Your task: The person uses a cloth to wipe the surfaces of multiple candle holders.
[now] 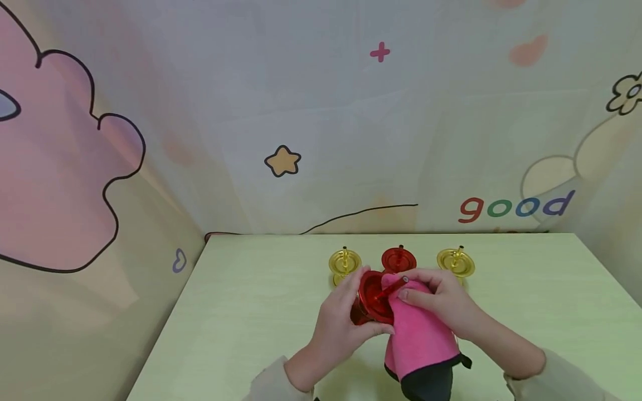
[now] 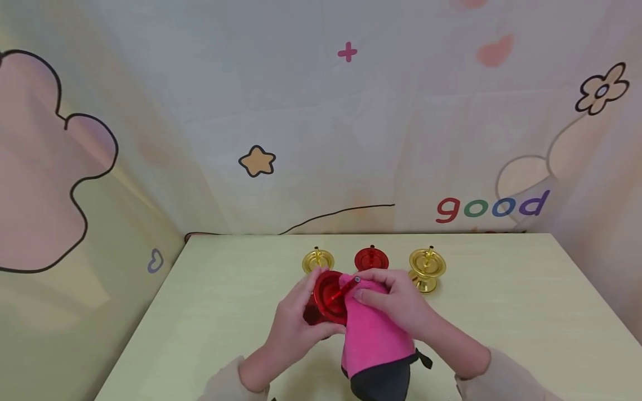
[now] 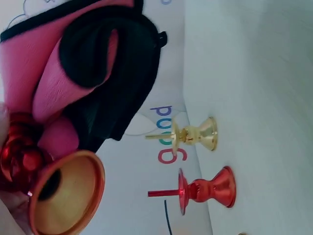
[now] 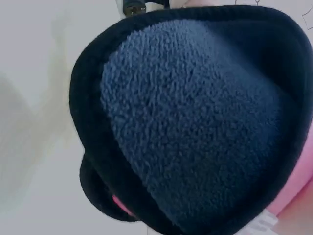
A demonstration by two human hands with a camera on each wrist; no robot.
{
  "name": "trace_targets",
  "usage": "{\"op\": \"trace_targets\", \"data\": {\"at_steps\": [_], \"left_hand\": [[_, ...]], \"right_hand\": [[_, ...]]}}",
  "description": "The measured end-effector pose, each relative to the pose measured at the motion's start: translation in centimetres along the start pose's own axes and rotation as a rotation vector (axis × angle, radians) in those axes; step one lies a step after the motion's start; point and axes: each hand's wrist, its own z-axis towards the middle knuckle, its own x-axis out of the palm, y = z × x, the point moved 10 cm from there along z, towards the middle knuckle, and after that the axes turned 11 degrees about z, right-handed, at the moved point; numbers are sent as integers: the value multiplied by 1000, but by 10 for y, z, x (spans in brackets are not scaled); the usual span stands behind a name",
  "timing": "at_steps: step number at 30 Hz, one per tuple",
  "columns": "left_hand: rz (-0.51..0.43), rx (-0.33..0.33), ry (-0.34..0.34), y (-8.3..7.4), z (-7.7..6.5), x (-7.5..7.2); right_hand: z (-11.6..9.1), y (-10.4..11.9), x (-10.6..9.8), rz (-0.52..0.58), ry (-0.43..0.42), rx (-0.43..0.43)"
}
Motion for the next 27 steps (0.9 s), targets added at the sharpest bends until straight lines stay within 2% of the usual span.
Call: {"op": "trace_targets", "data": {"at_steps": [2, 3, 7, 9, 11, 14, 16, 18, 20, 22, 25, 27], "left_hand": [[-91, -9, 35, 3, 3, -1], [-160, -26, 75, 5, 4, 0], [-470, -108, 315, 9, 3, 14], [-550, -140, 410, 7, 1, 20], [-563, -133, 443, 3, -1, 21], [-520, -150, 385, 4, 0, 18], [-493, -177, 301, 7, 1, 13], [-469, -167, 204, 7, 2, 7], [-389, -110, 118, 3, 2, 0], [-270, -21, 56, -6, 1, -5], [-85, 78, 4, -17, -1, -7], [-36, 107, -9, -20, 0, -8]], "right_hand": [[-1, 5, 4, -18, 58, -47], [-2, 9, 7, -32, 100, -81], [-6, 26, 19, -42, 284, -244], [-9, 34, 22, -37, 361, -317], [-10, 38, 23, -20, 403, -352], [-10, 37, 21, -1, 396, -349], [-8, 32, 17, 13, 353, -301], [-5, 26, 12, 19, 297, -247], [-4, 21, 6, 13, 228, -193], [-3, 17, 0, 14, 168, -150], [-2, 13, -5, 17, 103, -107], [-2, 11, -6, 19, 73, -78]]}}
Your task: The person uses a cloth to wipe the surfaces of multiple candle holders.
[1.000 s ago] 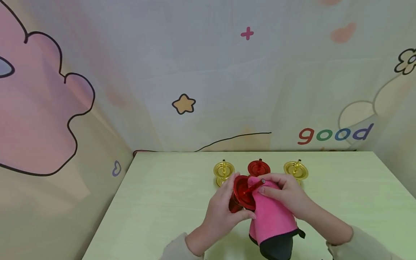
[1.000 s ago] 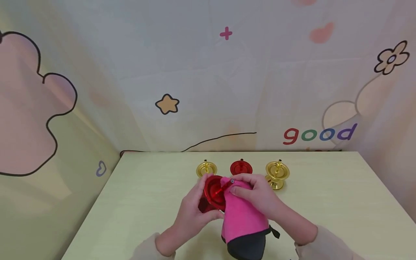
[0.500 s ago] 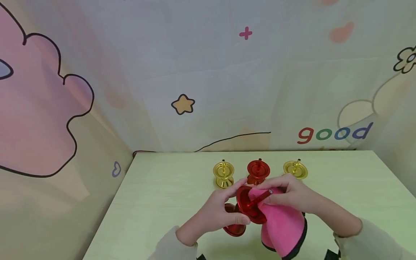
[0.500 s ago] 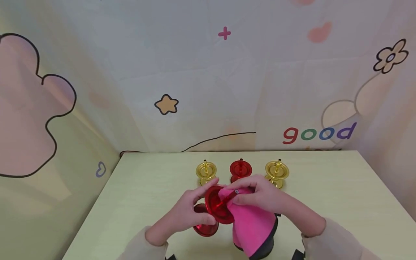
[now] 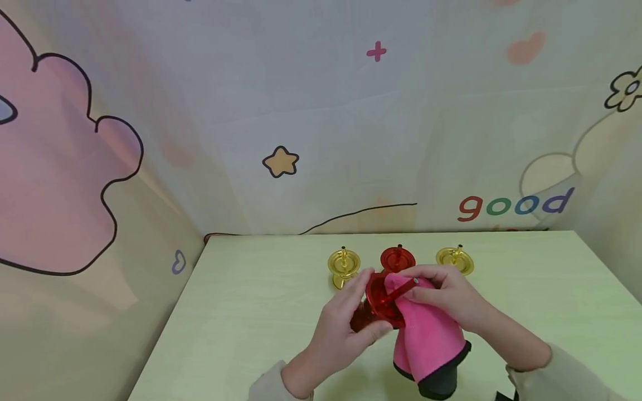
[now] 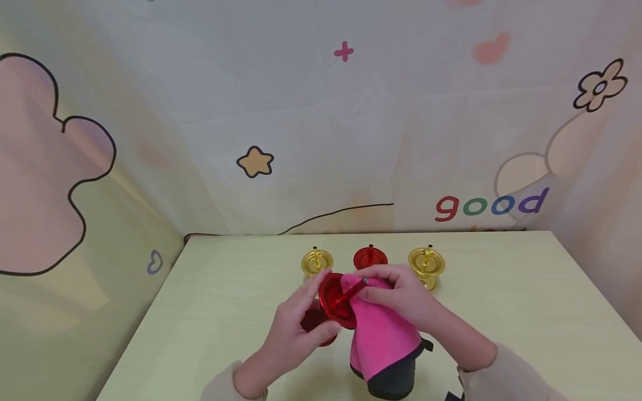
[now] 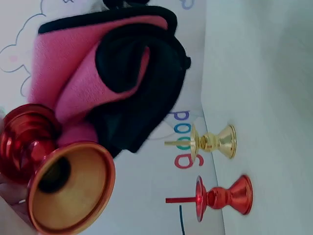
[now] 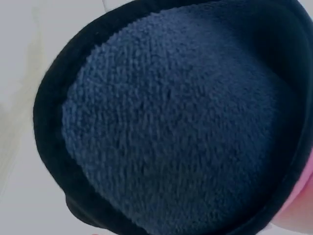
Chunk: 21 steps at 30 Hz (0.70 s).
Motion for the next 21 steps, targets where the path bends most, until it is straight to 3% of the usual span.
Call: {"op": "trace_targets", "data": {"at_steps": [4, 6, 8, 12, 14, 17, 21], "left_hand": [[10, 19, -16, 1, 3, -1], [-24, 18, 4, 4, 5, -1], [-104, 21, 73, 6, 6, 3], [-385, 5, 275, 7, 4, 16], [-466, -20, 327, 8, 2, 20], [-439, -50, 282, 10, 2, 17], [-346, -59, 165, 10, 4, 9]], "right_hand": [[0, -1, 1, -22, -23, 38], [0, 3, 5, -39, 15, 14], [0, 9, 11, -59, 94, -46], [-1, 25, 25, -90, 287, -197], [-2, 29, 28, -91, 332, -215], [0, 30, 25, -90, 312, -189], [3, 23, 15, -62, 198, -99]]}}
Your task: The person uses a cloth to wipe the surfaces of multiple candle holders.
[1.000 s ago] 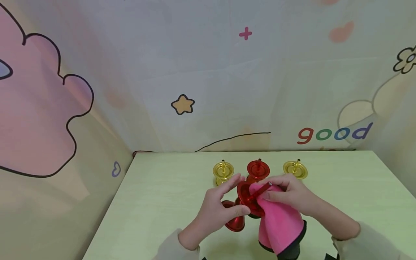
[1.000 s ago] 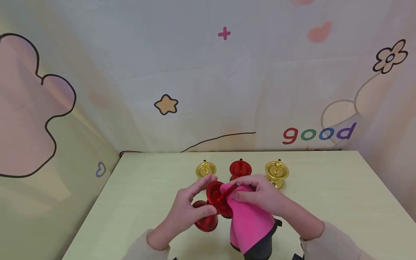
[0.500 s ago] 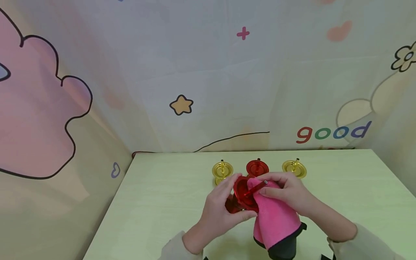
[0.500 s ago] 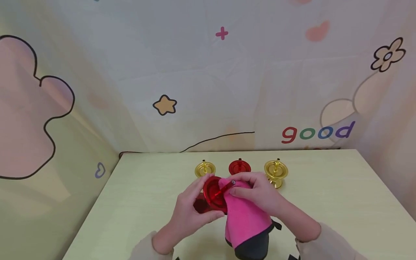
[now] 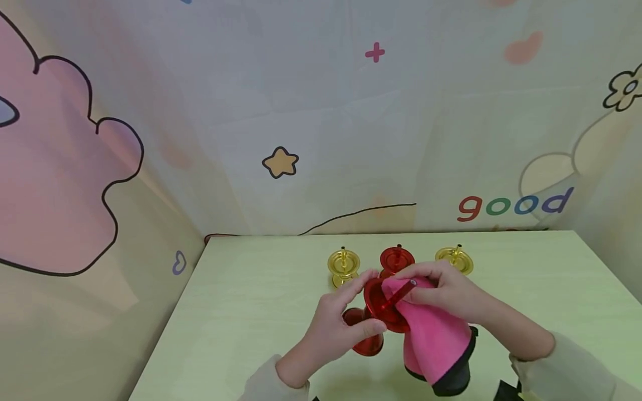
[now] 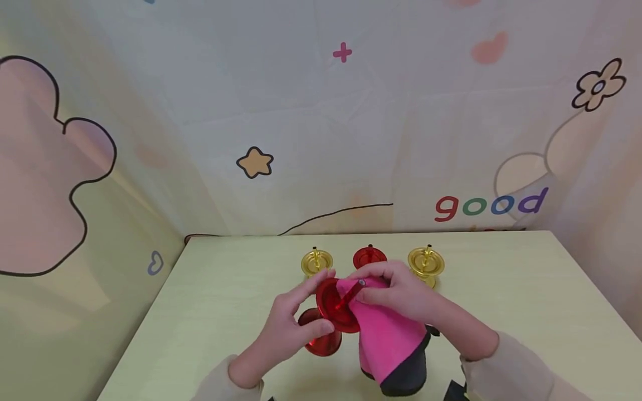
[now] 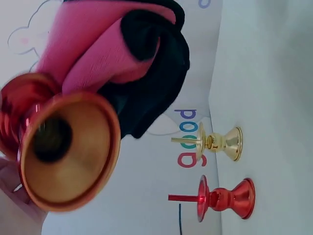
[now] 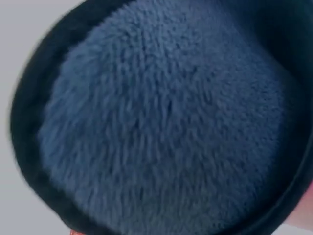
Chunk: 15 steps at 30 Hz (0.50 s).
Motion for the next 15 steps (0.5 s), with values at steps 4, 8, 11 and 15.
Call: {"op": "trace_targets", "data": {"at_steps": [4, 8, 11, 15], "left_hand": [[132, 40, -31, -7, -1, -1], [312, 43, -67, -9, -2, -2], [347, 10, -106, -7, 0, -5], [217, -12, -70, -3, 2, -7]], "right_hand": [[-2, -8, -9, 25, -128, 95], [-4, -12, -13, 17, -217, 161], [-4, -12, -12, 9, -233, 171], [-2, -6, -3, -20, -148, 113]]}}
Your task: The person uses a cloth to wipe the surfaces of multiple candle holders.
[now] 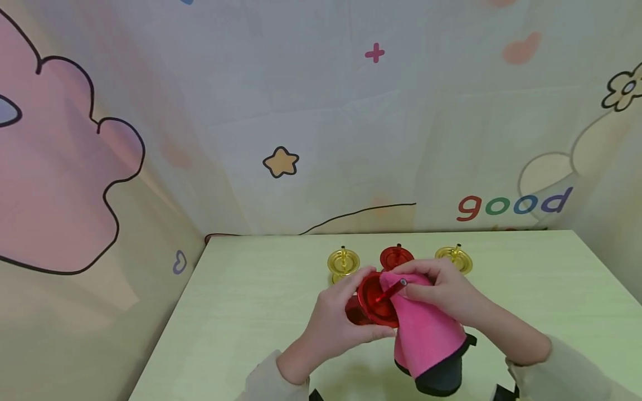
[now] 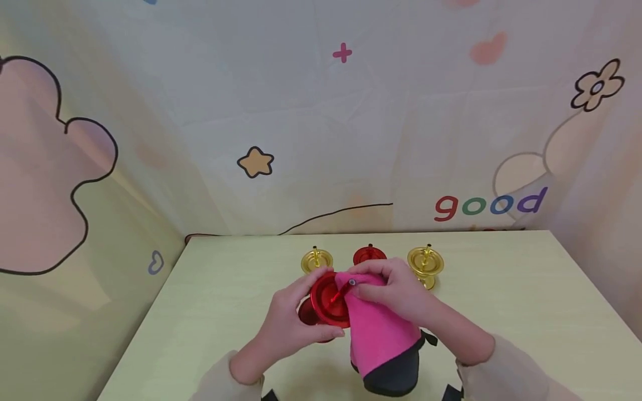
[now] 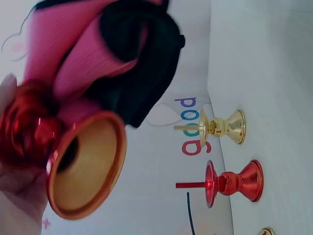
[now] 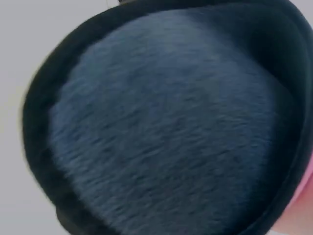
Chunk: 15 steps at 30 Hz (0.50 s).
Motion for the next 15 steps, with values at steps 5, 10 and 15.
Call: {"op": "trace_targets", "data": {"at_steps": [5, 10, 15], "left_hand": [[-251, -102, 202, 8, 2, 8], [-356, -195, 327, 12, -1, 16], [-345, -178, 276, 15, -2, 14]], "right_hand": [[-4, 19, 19, -120, 196, -207], [-10, 39, 31, -300, 277, -409], [-10, 39, 24, -318, 198, -409]]}}
